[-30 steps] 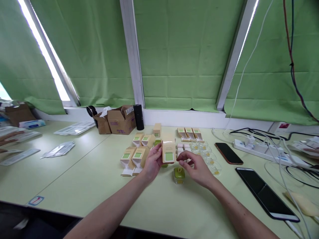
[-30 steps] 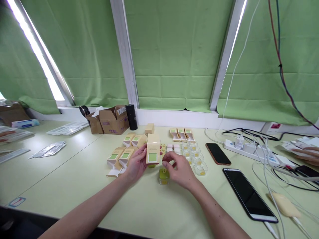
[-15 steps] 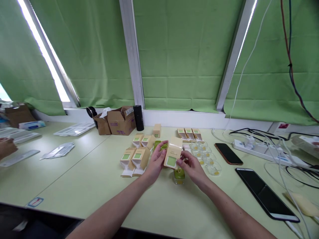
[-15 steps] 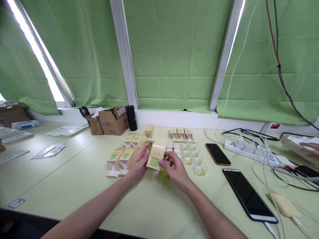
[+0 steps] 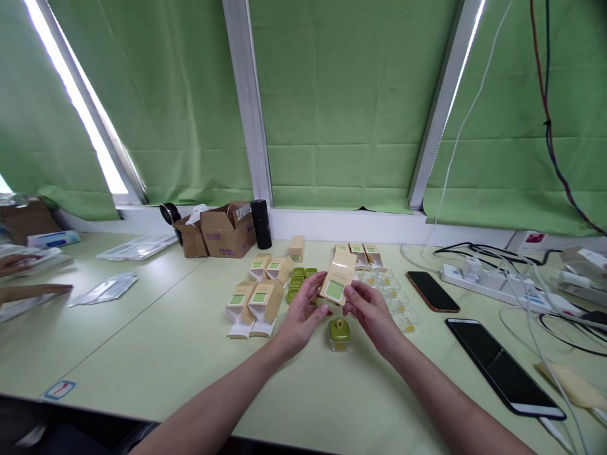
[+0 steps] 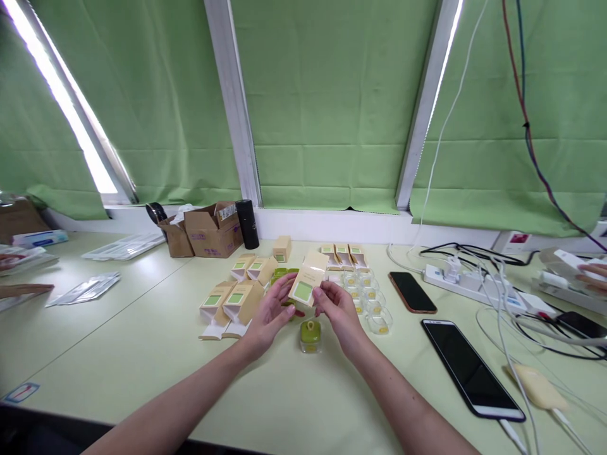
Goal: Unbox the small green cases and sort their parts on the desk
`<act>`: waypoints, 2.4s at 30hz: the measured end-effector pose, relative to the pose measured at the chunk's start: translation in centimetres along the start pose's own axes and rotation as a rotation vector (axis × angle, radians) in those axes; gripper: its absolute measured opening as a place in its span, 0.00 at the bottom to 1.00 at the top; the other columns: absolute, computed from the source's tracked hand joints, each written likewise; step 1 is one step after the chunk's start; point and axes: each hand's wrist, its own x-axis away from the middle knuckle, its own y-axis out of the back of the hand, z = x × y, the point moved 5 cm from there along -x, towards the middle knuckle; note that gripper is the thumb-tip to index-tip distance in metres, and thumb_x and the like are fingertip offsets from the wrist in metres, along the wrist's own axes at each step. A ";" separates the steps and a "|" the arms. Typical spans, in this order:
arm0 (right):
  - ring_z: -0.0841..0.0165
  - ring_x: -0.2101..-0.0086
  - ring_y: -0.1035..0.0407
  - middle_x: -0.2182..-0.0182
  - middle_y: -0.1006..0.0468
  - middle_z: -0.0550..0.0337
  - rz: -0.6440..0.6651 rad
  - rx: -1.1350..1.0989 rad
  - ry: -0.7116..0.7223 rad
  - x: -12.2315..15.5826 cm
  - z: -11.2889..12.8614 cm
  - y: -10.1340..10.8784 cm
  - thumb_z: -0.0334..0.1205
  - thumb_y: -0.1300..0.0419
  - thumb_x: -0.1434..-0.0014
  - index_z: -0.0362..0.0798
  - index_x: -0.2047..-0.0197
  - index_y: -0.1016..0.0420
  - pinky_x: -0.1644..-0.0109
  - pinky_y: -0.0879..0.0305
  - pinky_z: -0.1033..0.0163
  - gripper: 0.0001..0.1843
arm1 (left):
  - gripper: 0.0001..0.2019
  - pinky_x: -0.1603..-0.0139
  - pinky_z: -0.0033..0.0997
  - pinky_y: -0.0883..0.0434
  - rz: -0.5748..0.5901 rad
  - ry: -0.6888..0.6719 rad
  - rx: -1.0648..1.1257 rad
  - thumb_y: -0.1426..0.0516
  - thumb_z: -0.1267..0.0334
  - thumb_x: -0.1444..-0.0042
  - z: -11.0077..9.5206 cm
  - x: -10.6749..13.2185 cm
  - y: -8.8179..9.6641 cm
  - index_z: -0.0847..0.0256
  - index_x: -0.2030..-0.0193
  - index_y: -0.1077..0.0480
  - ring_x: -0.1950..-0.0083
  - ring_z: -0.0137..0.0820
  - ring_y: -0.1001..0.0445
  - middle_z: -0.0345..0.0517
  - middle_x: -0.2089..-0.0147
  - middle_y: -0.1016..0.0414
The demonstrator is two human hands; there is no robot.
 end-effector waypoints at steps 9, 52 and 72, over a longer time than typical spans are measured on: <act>0.68 0.70 0.30 0.65 0.20 0.56 0.002 -0.006 -0.021 -0.3 -0.7 -0.2 0.62 0.25 0.52 0.47 0.59 0.21 0.68 0.32 0.63 0.28 | 0.27 0.50 0.38 0.21 -0.052 0.005 -0.057 0.39 0.54 0.34 0.6 -0.1 0.1 0.55 0.32 0.40 0.30 0.52 0.34 0.62 0.29 0.36; 0.68 0.73 0.27 0.67 0.17 0.55 -0.019 0.052 0.010 -0.2 -1.1 -0.7 0.61 0.24 0.54 0.47 0.58 0.21 0.69 0.30 0.63 0.30 | 0.25 0.43 0.40 0.29 -0.074 0.030 -0.004 0.39 0.62 0.41 0.2 0.0 0.2 0.55 0.38 0.39 0.50 0.36 0.25 0.50 0.44 0.25; 0.66 0.70 0.26 0.68 0.18 0.55 -0.061 -0.010 -0.043 -0.3 -1.2 -0.1 0.64 0.23 0.57 0.46 0.59 0.20 0.70 0.31 0.63 0.33 | 0.28 0.31 0.48 0.34 -0.030 -0.006 0.001 0.38 0.63 0.38 0.7 0.0 0.1 0.53 0.32 0.39 0.29 0.47 0.35 0.55 0.31 0.32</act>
